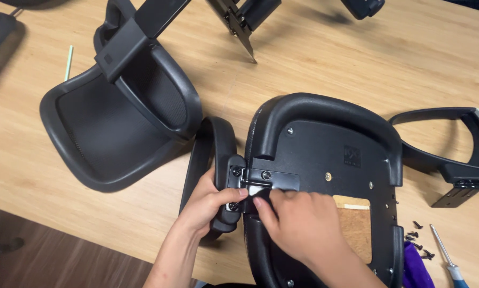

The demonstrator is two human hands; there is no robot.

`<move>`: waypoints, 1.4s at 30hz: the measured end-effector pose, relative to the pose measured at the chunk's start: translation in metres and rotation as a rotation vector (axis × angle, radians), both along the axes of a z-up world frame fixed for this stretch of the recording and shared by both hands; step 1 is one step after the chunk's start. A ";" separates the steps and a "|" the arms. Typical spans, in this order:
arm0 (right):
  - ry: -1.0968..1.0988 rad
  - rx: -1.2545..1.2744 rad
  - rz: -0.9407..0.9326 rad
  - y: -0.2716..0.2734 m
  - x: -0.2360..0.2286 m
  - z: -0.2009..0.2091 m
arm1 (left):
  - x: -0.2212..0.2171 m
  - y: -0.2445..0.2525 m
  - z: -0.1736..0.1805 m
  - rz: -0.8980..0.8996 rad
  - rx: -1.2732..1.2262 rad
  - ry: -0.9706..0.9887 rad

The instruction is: The person assembles an office chair on a wooden table. They align a black metal mounting bracket against the underside of the plastic seat, position an armrest, and drive screws into the bracket by hand and with screwdrivers, picking screws one at a time from the table.

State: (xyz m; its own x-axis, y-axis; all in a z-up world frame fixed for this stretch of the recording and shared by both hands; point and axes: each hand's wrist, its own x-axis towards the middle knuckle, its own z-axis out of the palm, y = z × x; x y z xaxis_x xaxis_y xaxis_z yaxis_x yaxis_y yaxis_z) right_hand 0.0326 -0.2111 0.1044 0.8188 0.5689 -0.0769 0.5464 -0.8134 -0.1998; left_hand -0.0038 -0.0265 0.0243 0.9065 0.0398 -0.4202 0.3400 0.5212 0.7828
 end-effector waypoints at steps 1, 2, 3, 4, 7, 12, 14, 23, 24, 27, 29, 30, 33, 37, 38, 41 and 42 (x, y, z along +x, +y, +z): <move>0.003 0.001 0.005 -0.004 0.000 -0.005 | -0.001 0.000 0.000 0.005 0.001 0.003; 0.028 0.115 0.039 -0.008 0.000 -0.010 | -0.002 0.001 0.000 -0.001 -0.005 -0.035; 0.047 0.228 0.065 -0.013 0.001 -0.015 | -0.001 0.000 0.000 -0.013 -0.012 -0.076; 0.048 0.227 0.064 -0.009 0.000 -0.015 | -0.001 0.000 0.001 -0.014 -0.013 -0.076; -0.004 0.009 0.030 -0.001 -0.001 -0.010 | 0.001 0.000 0.002 -0.016 0.011 -0.022; 0.104 0.135 -0.037 0.000 -0.001 0.006 | -0.001 0.001 -0.004 -0.014 0.005 -0.045; 0.069 0.015 -0.038 0.001 -0.003 -0.004 | 0.000 0.001 -0.002 -0.018 0.006 -0.039; 0.063 0.226 -0.006 0.000 -0.003 -0.002 | 0.000 0.001 -0.001 -0.014 0.000 -0.045; 0.056 0.235 -0.001 -0.001 -0.003 -0.007 | 0.002 0.001 0.001 -0.015 0.004 -0.043; 0.076 -0.121 -0.086 -0.001 -0.004 -0.018 | 0.001 0.001 0.002 -0.001 0.004 -0.027; 0.089 -0.030 -0.093 -0.001 -0.003 -0.010 | 0.001 0.001 0.001 -0.001 0.009 -0.025; 0.103 0.060 -0.100 -0.001 -0.003 -0.006 | 0.000 0.002 0.000 -0.002 0.014 -0.021; 0.146 0.220 -0.046 0.003 -0.001 0.006 | 0.001 0.002 -0.004 -0.011 0.003 -0.047; 0.080 0.108 -0.065 0.000 -0.001 -0.013 | 0.000 0.003 -0.005 -0.002 -0.004 -0.035; 0.107 0.073 -0.099 0.000 -0.001 -0.013 | 0.000 0.003 -0.005 -0.006 0.002 -0.026; 0.148 0.146 -0.078 0.000 0.000 -0.003 | 0.000 0.003 -0.004 -0.008 0.012 -0.025; 0.161 0.255 -0.026 0.000 0.000 0.002 | -0.001 0.003 -0.003 -0.008 0.018 -0.033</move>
